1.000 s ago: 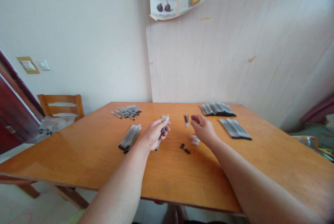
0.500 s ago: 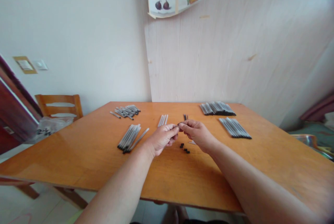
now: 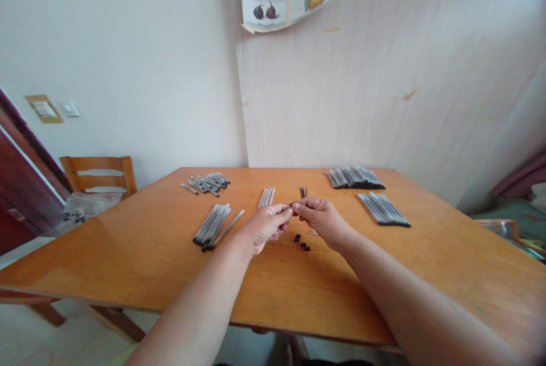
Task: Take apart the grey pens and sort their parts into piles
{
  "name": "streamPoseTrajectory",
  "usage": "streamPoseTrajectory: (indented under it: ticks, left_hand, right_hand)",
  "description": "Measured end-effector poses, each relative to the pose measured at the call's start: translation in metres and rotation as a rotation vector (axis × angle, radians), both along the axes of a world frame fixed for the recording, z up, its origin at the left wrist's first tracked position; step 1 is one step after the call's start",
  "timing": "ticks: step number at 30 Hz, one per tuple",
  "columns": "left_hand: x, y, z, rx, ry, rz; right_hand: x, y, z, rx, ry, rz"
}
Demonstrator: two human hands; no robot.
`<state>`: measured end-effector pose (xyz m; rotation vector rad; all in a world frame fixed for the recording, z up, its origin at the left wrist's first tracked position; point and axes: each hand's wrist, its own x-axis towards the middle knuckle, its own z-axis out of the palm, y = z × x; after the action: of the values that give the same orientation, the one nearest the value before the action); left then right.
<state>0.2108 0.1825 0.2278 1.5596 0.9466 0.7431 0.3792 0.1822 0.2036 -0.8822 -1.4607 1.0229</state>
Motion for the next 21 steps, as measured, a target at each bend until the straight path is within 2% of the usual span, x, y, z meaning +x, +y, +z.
streamPoseTrajectory:
  ticks: [9, 13, 21]
  left_hand:
    - [0.0020, 0.0010, -0.0007, -0.032, -0.022, 0.002]
    - [0.0020, 0.0048, -0.0036, -0.072, -0.059, -0.007]
    - [0.0042, 0.0021, -0.0052, 0.030, -0.022, -0.006]
  right_hand:
    - [-0.0006, -0.0014, 0.0011, -0.002, 0.009, -0.016]
    - [-0.0003, -0.0015, 0.0010, -0.050, 0.022, -0.034]
    - [0.0006, -0.0018, 0.0009, -0.098, 0.041, 0.026]
